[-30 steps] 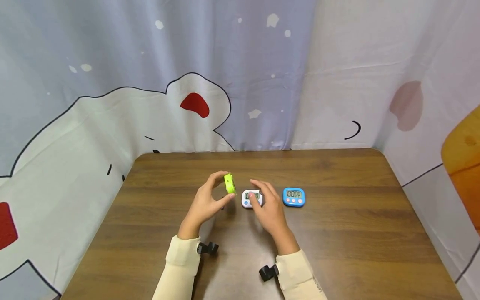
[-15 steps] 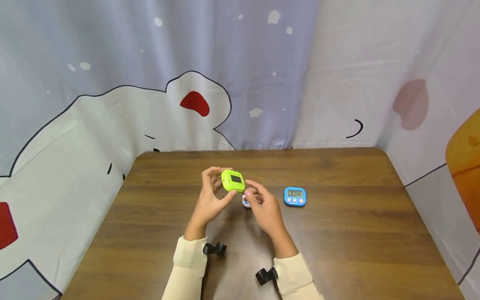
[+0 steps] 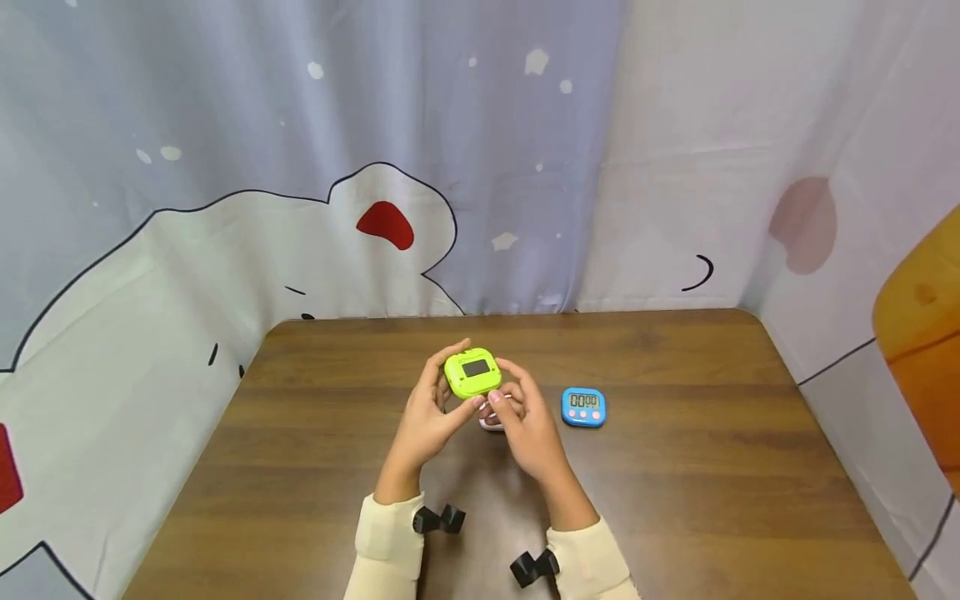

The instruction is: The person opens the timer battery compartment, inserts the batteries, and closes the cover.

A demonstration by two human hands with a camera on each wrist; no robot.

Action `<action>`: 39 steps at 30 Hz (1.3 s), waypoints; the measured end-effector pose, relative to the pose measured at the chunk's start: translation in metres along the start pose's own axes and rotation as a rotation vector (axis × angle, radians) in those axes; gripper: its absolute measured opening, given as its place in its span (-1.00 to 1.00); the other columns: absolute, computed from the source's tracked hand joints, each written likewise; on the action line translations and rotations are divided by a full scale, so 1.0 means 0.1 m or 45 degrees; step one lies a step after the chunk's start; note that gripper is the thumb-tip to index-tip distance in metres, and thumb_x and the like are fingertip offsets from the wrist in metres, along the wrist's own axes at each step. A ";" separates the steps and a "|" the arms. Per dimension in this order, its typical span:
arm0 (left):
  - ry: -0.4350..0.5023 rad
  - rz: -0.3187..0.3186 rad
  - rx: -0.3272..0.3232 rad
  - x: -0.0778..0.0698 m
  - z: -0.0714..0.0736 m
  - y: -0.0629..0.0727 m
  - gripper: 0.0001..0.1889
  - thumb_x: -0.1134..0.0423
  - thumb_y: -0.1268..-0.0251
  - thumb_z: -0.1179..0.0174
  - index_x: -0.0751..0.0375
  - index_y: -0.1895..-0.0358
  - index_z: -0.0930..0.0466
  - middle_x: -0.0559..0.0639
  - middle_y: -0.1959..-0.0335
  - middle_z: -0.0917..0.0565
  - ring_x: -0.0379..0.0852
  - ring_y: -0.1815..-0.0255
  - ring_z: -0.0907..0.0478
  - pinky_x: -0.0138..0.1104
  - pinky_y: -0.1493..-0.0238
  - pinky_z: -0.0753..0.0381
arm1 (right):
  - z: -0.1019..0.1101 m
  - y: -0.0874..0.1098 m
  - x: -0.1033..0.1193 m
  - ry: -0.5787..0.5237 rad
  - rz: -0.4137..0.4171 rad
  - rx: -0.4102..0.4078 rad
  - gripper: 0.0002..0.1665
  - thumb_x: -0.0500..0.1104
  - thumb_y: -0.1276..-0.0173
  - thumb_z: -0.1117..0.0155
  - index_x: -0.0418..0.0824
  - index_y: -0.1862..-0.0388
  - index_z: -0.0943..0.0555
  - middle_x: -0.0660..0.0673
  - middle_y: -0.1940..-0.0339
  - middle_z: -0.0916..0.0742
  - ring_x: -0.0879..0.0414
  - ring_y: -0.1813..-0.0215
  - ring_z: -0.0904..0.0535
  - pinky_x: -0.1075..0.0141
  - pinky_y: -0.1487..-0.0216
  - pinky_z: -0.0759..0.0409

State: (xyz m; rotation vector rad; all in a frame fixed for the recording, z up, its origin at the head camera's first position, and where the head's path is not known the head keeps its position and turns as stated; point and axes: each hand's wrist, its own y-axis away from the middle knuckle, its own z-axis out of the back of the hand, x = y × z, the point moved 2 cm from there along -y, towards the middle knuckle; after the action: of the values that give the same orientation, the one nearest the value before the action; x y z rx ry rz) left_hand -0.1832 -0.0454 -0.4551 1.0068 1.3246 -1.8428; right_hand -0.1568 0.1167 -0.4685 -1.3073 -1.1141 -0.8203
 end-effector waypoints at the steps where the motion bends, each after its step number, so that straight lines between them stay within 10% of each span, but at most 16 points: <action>1: -0.009 0.001 0.007 -0.01 0.00 0.01 -0.22 0.40 -0.15 -0.39 0.12 -0.42 -0.18 0.08 -0.43 -0.30 -0.01 -0.34 -0.39 -0.15 -0.27 -0.45 | 0.01 0.00 -0.03 -0.004 0.004 -0.015 -0.46 -0.33 -0.53 -0.01 -0.27 -0.45 -0.24 -0.34 0.20 -0.64 -0.17 0.22 -0.65 0.01 0.18 -0.69; 13: -0.317 -0.033 0.149 -0.07 -0.04 0.06 -0.11 0.24 -0.25 -0.35 -0.08 -0.55 -0.01 -0.03 -0.45 -0.27 -0.06 -0.35 -0.35 -0.25 -0.24 -0.47 | -0.03 0.05 0.41 0.216 0.049 -0.170 -0.44 -0.43 -0.39 -0.18 -0.45 -0.34 -0.32 -0.29 0.22 -0.62 0.04 0.20 -0.61 0.32 0.19 -0.66; 25: -0.198 0.005 0.149 -0.21 -0.02 0.09 -0.33 0.34 -0.37 -0.21 0.18 -0.50 -0.17 0.09 -0.42 -0.34 -0.01 -0.32 -0.40 -0.23 -0.21 -0.48 | 0.00 0.08 0.53 0.300 0.032 -0.206 -0.45 -0.45 -0.37 -0.18 -0.39 -0.34 -0.38 -0.30 0.14 -0.65 -0.01 0.13 -0.56 0.41 0.21 -0.61; 39: -0.166 0.069 0.167 -0.21 0.02 0.10 -0.34 0.23 -0.41 -0.19 0.00 -0.51 -0.16 0.09 -0.38 -0.36 -0.09 -0.22 -0.50 -0.35 -0.14 -0.54 | 0.04 0.08 0.49 0.225 0.060 -0.128 -0.44 -0.47 -0.40 -0.12 -0.40 -0.37 -0.33 -0.37 0.07 -0.49 -0.10 0.25 -0.68 0.11 0.20 -0.71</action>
State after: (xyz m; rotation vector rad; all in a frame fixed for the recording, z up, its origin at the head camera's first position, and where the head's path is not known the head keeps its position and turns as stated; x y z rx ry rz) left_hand -0.1646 -0.0485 -0.4412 0.9619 1.1013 -1.9397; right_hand -0.1354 0.1282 -0.4252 -1.3120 -0.9091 -0.9477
